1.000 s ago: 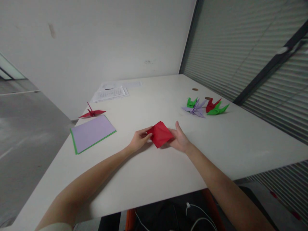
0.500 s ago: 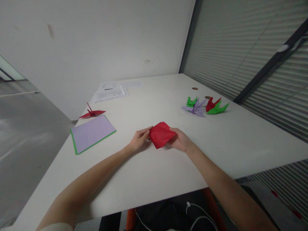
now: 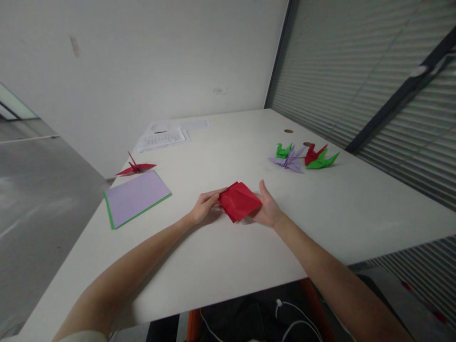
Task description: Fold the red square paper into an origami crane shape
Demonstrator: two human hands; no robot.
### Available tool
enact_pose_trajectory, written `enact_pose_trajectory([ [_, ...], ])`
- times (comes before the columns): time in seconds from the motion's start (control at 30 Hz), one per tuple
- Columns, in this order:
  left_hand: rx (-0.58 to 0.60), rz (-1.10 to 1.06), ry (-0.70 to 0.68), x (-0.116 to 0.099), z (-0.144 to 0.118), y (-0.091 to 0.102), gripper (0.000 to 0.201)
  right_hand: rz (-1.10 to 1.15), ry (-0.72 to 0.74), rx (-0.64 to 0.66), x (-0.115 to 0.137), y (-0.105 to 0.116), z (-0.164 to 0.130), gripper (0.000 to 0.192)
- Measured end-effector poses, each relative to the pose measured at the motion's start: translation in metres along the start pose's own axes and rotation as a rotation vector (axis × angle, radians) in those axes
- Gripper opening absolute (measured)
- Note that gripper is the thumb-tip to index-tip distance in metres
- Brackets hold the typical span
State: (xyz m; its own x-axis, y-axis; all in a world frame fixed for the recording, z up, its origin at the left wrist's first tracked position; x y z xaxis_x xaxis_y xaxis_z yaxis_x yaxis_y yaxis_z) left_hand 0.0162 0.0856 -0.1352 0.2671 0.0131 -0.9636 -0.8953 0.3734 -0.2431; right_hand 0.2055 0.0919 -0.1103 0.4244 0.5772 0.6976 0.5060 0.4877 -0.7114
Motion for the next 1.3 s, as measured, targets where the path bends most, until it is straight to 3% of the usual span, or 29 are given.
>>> enact_pose_trajectory([
  [0.17,0.017,-0.109,-0.005,0.002,0.002,0.001,0.057,0.014,0.045,-0.035,0.003,0.004,-0.002,0.079],
  [0.3,-0.043,-0.068,-0.03,0.004,0.002,0.002,0.061,-0.011,0.043,-0.024,0.004,0.001,-0.002,0.08],
  [0.47,-0.213,0.053,-0.067,0.005,0.005,0.008,0.063,-0.144,0.094,0.121,-0.002,-0.003,-0.002,0.076],
  [0.6,-0.238,0.13,-0.078,0.004,0.005,0.009,0.058,-0.275,0.137,0.23,-0.004,0.0,-0.006,0.066],
  [0.73,-0.201,0.219,-0.056,0.001,0.002,0.004,0.065,-0.321,0.101,0.118,-0.004,0.003,-0.005,0.049],
  [0.87,-0.19,0.277,-0.093,-0.003,0.0,0.0,0.075,-0.273,0.215,-0.001,-0.001,0.002,0.001,0.04],
  [0.97,-0.213,0.308,-0.145,-0.005,0.0,0.0,0.069,-0.262,0.268,-0.02,-0.001,0.001,0.003,0.035],
  [1.17,-0.131,0.36,-0.189,-0.006,0.0,-0.005,0.055,-0.318,0.18,-0.014,-0.008,0.001,0.002,0.038],
  [1.3,-0.066,0.378,-0.188,-0.007,0.0,-0.007,0.061,-0.254,0.237,-0.028,-0.008,0.004,0.003,0.03],
])
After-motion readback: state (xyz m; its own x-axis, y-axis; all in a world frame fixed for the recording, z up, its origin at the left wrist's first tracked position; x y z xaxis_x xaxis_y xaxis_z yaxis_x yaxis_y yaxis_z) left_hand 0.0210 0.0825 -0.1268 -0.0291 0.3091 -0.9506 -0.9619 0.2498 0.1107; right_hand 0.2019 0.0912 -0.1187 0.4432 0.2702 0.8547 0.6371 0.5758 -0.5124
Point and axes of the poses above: each hand's wrist, its own z-axis towards the middle knuckle, its own y-axis out of the back of the hand, x = y × z, the point moved 3 cm from there along z, towards the middle knuckle, and after that the axes turned 5 degrees about x, right-handed, at the moved point
